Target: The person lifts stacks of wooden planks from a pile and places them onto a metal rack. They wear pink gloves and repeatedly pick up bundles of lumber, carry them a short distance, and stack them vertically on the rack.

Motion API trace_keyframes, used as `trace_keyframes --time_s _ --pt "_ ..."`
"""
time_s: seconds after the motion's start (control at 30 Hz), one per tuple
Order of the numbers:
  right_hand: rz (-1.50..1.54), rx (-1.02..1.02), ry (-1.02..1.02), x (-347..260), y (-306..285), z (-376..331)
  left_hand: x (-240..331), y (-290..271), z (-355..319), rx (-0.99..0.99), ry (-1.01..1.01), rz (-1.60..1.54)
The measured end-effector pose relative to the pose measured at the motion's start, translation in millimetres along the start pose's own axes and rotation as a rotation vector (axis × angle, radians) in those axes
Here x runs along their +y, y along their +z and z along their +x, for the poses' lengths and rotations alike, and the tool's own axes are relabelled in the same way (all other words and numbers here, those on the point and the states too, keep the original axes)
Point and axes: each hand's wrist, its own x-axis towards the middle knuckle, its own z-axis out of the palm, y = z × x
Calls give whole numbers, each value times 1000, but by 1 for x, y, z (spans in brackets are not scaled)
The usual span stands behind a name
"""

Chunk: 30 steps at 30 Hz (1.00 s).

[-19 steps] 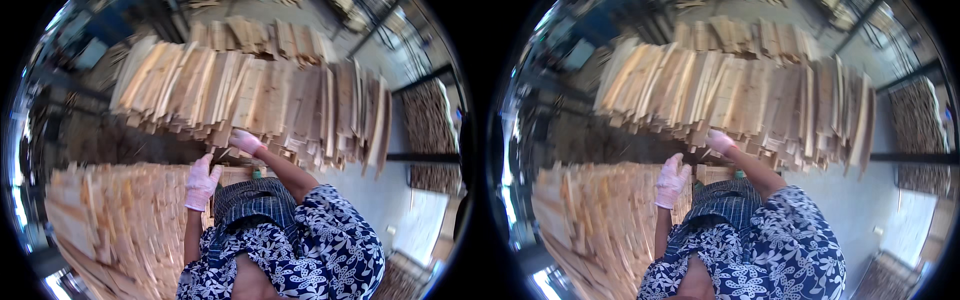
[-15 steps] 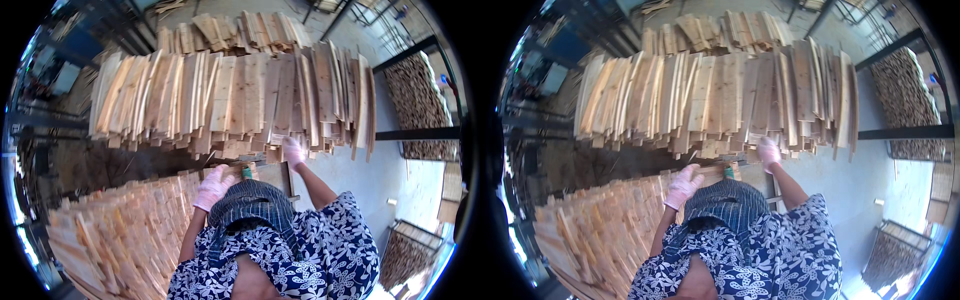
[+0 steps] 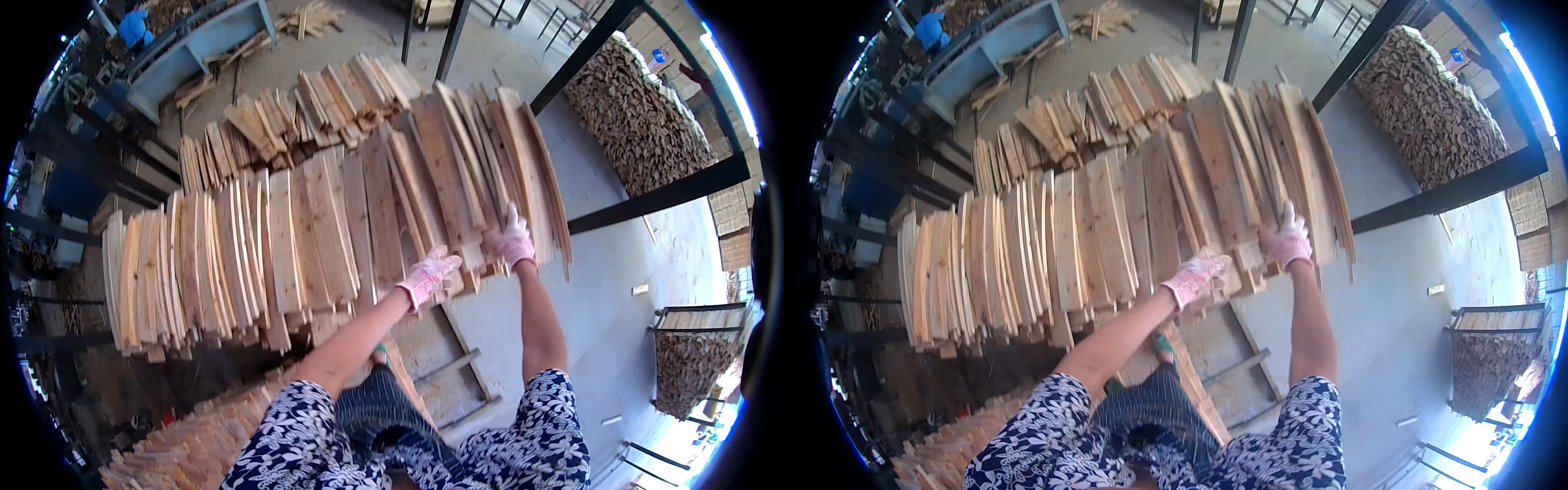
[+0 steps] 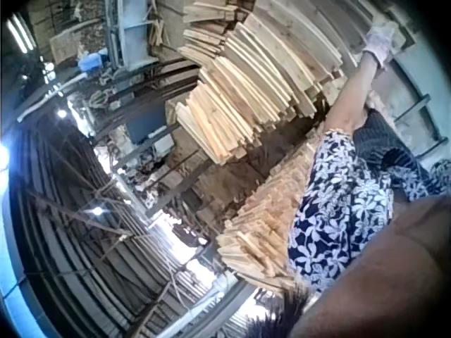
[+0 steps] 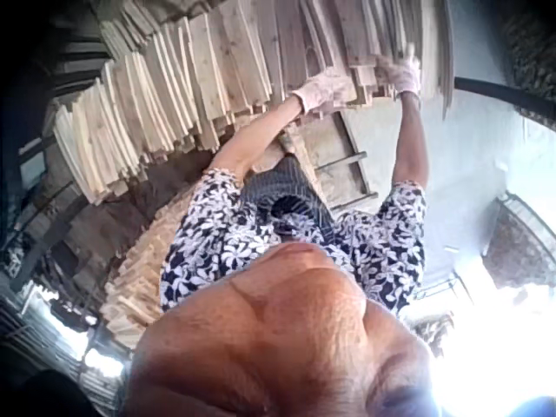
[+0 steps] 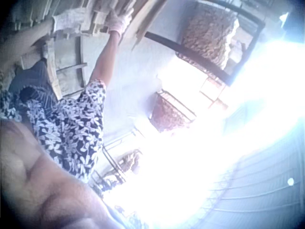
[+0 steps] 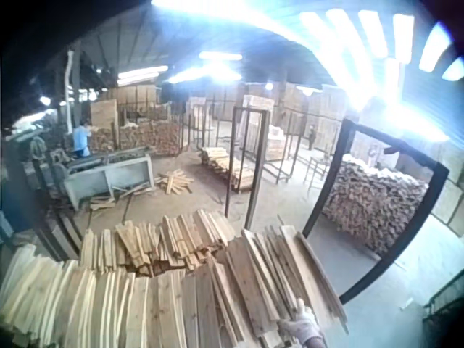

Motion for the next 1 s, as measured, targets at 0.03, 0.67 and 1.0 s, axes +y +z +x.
trace_keyframes --time_s 0.03,0.67,1.0 --pt "76 -32 46 0 2 5 1 9 24 168 -112 257" --pt "24 235 -266 67 71 46 0 -10 172 452 -124 377" --pt "29 172 -142 -62 49 -30 65 -24 77 297 -65 257"
